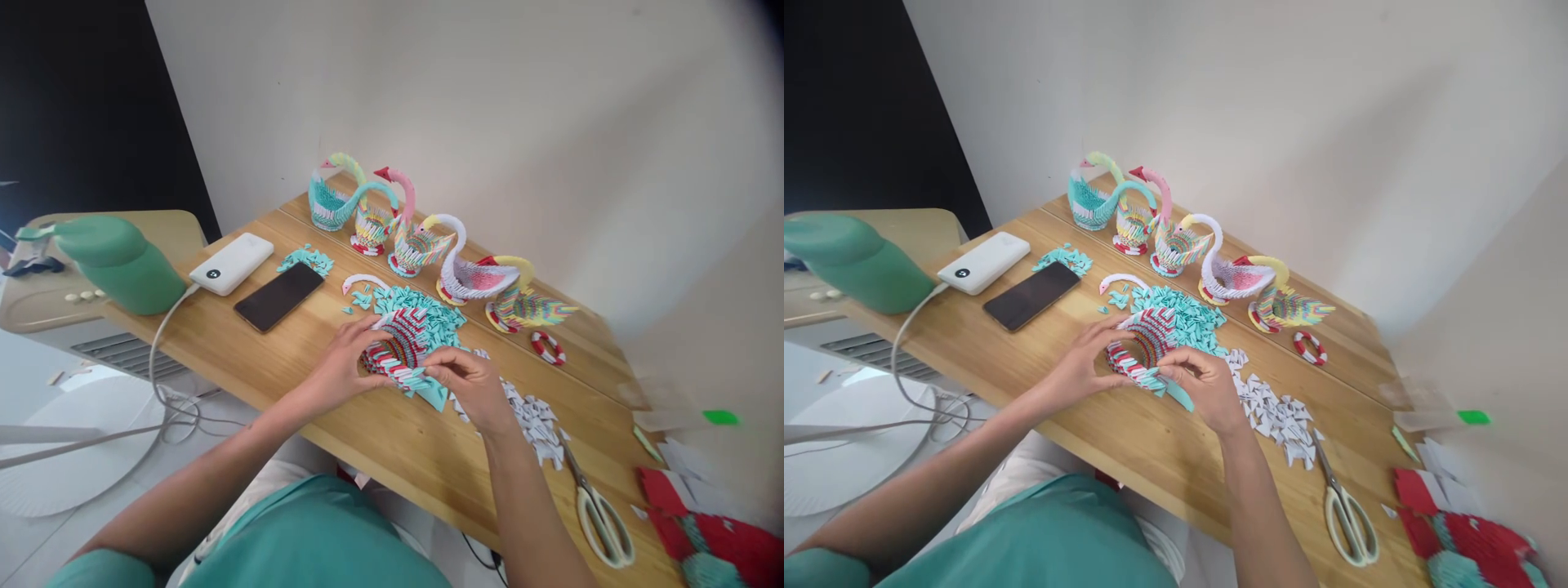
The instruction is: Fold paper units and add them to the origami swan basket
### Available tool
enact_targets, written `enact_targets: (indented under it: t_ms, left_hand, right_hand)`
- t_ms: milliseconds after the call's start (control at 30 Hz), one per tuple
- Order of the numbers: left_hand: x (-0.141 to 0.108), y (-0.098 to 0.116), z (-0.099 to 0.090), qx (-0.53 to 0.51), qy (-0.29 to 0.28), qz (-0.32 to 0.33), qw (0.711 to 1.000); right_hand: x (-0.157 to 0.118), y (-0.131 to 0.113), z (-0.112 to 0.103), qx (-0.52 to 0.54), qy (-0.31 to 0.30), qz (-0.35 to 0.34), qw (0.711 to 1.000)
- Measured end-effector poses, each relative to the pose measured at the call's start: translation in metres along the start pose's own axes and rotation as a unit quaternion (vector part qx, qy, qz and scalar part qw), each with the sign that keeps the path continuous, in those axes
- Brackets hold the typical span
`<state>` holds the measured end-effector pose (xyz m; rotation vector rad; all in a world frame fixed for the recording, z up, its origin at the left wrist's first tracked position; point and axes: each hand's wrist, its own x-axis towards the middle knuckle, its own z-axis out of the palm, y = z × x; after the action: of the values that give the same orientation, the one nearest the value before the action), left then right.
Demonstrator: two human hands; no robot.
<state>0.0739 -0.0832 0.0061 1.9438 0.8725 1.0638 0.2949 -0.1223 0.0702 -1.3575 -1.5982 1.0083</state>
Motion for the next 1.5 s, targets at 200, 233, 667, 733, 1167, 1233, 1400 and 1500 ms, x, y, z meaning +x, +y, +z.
enact_targets:
  t_ms: [200, 233, 667, 733, 1167, 1233, 1400, 1500]
  left_hand:
    - [0.002, 0.001, 0.002, 0.021, -0.004, 0.009, 1.0]
    - [0.002, 0.003, 0.002, 0.024, -0.007, 0.007, 1.0]
    - [0.004, 0.013, 0.005, 0.067, -0.021, 0.008, 0.998]
    - [0.004, 0.013, 0.005, 0.073, -0.024, 0.011, 0.997]
    - [0.002, 0.026, 0.01, 0.114, -0.025, 0.036, 0.992]
    - [0.001, 0.027, 0.01, 0.131, -0.024, 0.045, 0.99]
    - [0.0, 0.027, 0.011, 0.15, -0.024, 0.057, 0.987]
    - [0.001, 0.028, 0.012, 0.15, -0.021, 0.059, 0.987]
  right_hand:
    - [-0.006, 0.008, -0.01, -0.005, 0.036, 0.007, 0.999]
    - [-0.008, 0.009, -0.01, -0.011, 0.038, 0.009, 0.999]
    - [-0.017, 0.006, -0.018, -0.057, -0.007, -0.017, 0.998]
    - [-0.017, 0.006, -0.018, -0.052, -0.011, -0.018, 0.998]
    - [-0.032, 0.018, -0.013, 0.009, 0.045, -0.055, 0.997]
    - [-0.034, 0.019, -0.013, 0.014, 0.052, -0.058, 0.997]
    - [-0.035, 0.024, -0.017, -0.009, 0.041, -0.096, 0.995]
    - [-0.034, 0.024, -0.021, -0.042, 0.023, -0.126, 0.991]
